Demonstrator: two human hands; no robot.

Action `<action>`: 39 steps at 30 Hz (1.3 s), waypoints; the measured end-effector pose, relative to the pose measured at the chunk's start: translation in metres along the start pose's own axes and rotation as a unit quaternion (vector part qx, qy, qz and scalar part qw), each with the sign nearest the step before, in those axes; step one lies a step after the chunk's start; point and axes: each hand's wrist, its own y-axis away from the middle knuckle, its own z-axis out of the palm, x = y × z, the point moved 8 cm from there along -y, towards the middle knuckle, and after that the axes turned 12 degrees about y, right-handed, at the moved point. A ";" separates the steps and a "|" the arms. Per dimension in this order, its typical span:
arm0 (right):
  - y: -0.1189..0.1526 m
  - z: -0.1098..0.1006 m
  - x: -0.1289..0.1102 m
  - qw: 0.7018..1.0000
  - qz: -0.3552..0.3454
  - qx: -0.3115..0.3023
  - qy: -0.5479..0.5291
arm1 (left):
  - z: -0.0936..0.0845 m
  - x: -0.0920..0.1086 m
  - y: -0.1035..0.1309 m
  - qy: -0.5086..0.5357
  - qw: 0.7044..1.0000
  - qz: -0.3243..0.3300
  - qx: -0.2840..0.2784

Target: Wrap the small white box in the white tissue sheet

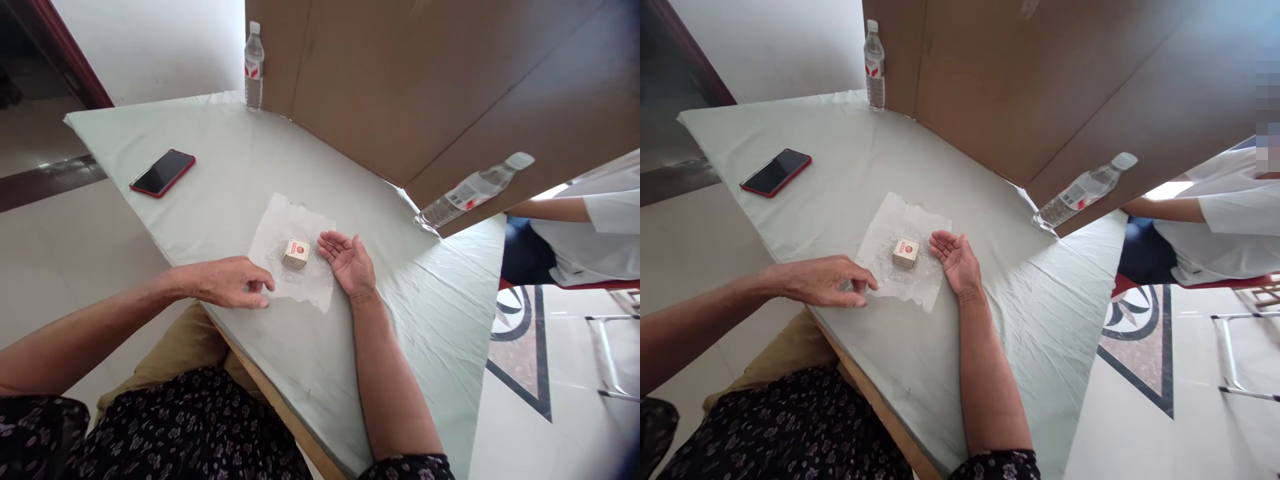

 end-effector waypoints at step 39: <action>0.026 -0.069 -0.056 0.802 -0.177 0.308 0.480 | 0.015 -0.052 -0.043 -0.158 0.958 -0.028 0.239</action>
